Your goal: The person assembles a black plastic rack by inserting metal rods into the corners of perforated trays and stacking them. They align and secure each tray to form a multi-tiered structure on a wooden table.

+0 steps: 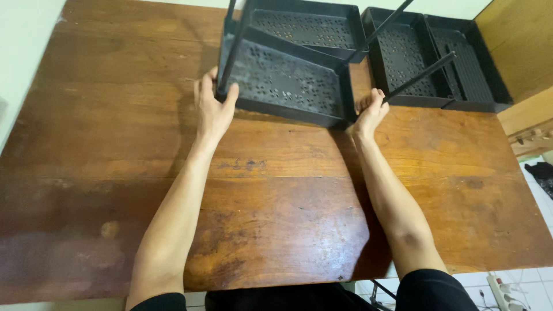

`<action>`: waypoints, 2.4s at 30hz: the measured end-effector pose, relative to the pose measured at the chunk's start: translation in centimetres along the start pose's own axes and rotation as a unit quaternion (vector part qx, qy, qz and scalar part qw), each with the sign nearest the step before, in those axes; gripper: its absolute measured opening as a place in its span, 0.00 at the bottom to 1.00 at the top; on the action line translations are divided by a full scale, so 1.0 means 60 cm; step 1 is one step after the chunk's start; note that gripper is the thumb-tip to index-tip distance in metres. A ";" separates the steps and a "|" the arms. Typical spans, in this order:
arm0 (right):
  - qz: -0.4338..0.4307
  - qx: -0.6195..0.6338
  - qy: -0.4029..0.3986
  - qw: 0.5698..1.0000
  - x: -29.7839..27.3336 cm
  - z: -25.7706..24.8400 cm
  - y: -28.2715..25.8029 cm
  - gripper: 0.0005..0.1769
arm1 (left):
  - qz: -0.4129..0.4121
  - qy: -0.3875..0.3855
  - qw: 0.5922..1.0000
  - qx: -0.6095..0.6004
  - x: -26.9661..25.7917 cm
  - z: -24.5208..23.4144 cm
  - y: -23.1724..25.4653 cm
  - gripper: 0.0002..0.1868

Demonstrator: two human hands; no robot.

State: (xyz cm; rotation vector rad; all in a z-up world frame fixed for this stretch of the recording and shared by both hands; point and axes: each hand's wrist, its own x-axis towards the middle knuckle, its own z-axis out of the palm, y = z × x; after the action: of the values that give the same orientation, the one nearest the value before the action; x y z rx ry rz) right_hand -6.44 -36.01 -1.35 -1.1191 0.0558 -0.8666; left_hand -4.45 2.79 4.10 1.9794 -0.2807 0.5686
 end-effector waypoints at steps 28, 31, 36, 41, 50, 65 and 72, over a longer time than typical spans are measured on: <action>-0.570 -0.510 -0.144 0.629 -0.166 0.110 -0.395 0.17 | 0.464 0.154 0.853 0.183 -0.043 0.002 0.332 0.33; -0.563 -0.574 -0.176 0.569 -0.132 0.112 -0.427 0.25 | 0.482 0.141 0.846 0.182 -0.051 0.012 0.338 0.31; -0.537 -0.561 -0.219 0.590 -0.109 0.115 -0.425 0.16 | 0.498 0.134 0.837 0.181 -0.062 0.016 0.344 0.29; -0.553 -0.525 -0.156 0.628 -0.110 0.124 -0.405 0.10 | 0.496 0.136 0.840 0.176 -0.047 0.024 0.360 0.28; -0.538 -0.492 -0.159 0.666 -0.034 0.168 -0.393 0.12 | 0.503 0.084 0.851 0.124 0.052 0.030 0.380 0.26; -0.636 -0.540 -0.187 0.519 -0.003 0.213 -0.405 0.21 | 0.521 0.062 0.847 0.084 0.100 -0.002 0.394 0.20; -0.637 -0.601 -0.281 0.392 0.001 0.241 -0.454 0.20 | 0.465 0.061 0.883 -0.009 0.106 -0.019 0.400 0.09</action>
State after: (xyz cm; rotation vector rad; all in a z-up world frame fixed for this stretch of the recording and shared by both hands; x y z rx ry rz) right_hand -15.64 -29.27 27.28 -2.9799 -1.1056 -1.8180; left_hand -9.61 -6.91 26.43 1.6869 -1.1790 1.2742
